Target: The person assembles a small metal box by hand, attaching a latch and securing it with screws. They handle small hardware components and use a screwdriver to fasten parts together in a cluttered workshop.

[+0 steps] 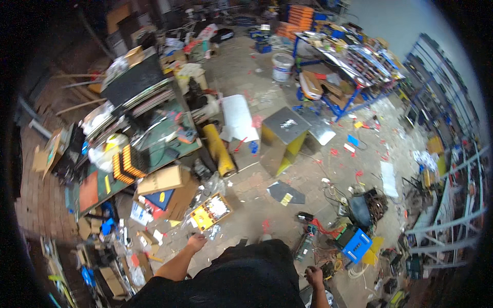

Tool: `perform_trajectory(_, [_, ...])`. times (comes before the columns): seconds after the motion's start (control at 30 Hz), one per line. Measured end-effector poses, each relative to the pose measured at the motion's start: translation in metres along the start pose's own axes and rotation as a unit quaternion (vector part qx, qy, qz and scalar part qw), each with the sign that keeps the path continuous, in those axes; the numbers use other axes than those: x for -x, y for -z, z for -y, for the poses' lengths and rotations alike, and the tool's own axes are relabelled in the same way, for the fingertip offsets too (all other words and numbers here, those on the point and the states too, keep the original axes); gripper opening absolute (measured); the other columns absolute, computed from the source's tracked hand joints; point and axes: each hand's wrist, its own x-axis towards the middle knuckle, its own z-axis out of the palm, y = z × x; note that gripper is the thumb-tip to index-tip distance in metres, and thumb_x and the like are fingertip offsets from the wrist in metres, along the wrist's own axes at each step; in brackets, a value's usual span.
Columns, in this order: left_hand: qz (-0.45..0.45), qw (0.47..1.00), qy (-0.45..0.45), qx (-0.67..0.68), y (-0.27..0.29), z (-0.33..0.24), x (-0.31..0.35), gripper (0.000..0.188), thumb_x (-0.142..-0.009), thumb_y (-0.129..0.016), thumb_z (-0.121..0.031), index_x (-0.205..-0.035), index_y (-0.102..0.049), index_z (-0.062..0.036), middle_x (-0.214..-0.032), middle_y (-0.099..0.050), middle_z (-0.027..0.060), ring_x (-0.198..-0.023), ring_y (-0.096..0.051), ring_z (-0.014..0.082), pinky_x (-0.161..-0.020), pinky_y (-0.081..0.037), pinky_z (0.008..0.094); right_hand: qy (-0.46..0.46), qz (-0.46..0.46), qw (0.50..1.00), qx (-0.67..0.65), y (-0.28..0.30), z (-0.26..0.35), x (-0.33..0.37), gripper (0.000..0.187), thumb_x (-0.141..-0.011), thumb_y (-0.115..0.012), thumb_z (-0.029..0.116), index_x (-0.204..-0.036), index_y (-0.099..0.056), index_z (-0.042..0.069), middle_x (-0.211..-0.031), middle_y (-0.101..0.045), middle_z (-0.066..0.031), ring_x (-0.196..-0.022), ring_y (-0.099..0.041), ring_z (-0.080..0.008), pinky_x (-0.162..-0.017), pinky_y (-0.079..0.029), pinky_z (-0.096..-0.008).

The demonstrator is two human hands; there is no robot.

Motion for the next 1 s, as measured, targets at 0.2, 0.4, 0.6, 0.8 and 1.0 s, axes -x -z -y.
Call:
perform_trajectory(0.2, [0.039, 0.993, -0.048, -0.105, -0.032, 0.002, -0.053, 0.052, -0.087, -0.066, -0.048, -0.119, -0.072, -0.0076, -0.114, -0.074, 0.0141, -0.110, -0.068, 0.0320, -0.097, -0.053, 0.0400, -0.030, -0.025, 0.995, -0.090, 0.024, 0.040, -0.071, 0.022, -0.096, -0.063, 0.016, -0.104, -0.068, -0.003, -0.079, -0.070, -0.0098, -0.064, -0.068, -0.0205, -0.057, -0.054, -0.0325])
perform_trajectory(0.4, [0.057, 0.974, -0.045, -0.215, -0.004, -0.077, -0.091, 0.045, -0.084, -0.063, -0.045, -0.112, -0.075, -0.0112, -0.127, -0.068, 0.0152, -0.114, -0.064, 0.0339, -0.097, -0.052, 0.0416, -0.059, -0.012, 0.986, -0.155, 0.036, 0.070, -0.129, 0.019, -0.097, -0.063, 0.017, -0.098, -0.067, -0.001, -0.076, -0.068, -0.0089, -0.063, -0.067, -0.0203, -0.056, -0.054, -0.0330])
perform_trajectory(0.6, [-0.012, 0.967, -0.074, -0.245, -0.021, -0.222, -0.164, 0.056, -0.088, -0.065, -0.049, -0.124, -0.067, -0.0048, -0.120, -0.069, 0.0199, -0.108, -0.067, 0.0381, -0.095, -0.053, 0.0440, 0.000, -0.040, 0.998, 0.050, 0.083, 0.043, -0.215, 0.028, -0.097, -0.065, 0.027, -0.097, -0.070, -0.001, -0.078, -0.070, -0.0099, -0.062, -0.067, -0.0197, -0.057, -0.055, -0.0346])
perform_trajectory(0.8, [0.078, 0.989, -0.123, 0.019, -0.043, -0.386, -0.157, 0.042, -0.091, -0.071, -0.026, -0.123, -0.065, -0.0009, -0.106, -0.073, 0.0134, -0.099, -0.070, 0.0201, -0.087, -0.056, 0.0344, 0.003, -0.111, 0.994, -0.011, 0.139, 0.137, -0.228, 0.024, -0.095, -0.064, 0.017, -0.106, -0.069, -0.003, -0.081, -0.070, -0.0076, -0.065, -0.066, -0.0164, -0.058, -0.054, -0.0312])
perform_trajectory(1.0, [0.083, 0.972, -0.206, -0.071, -0.058, -0.470, -0.239, 0.044, -0.089, -0.072, -0.029, -0.122, -0.066, -0.0009, -0.111, -0.073, 0.0165, -0.103, -0.070, 0.0247, -0.090, -0.055, 0.0351, -0.057, -0.137, 0.951, -0.269, 0.155, 0.196, -0.234, 0.019, -0.098, -0.063, 0.016, -0.109, -0.067, 0.000, -0.080, -0.068, -0.0068, -0.059, -0.066, -0.0161, -0.049, -0.054, -0.0285])
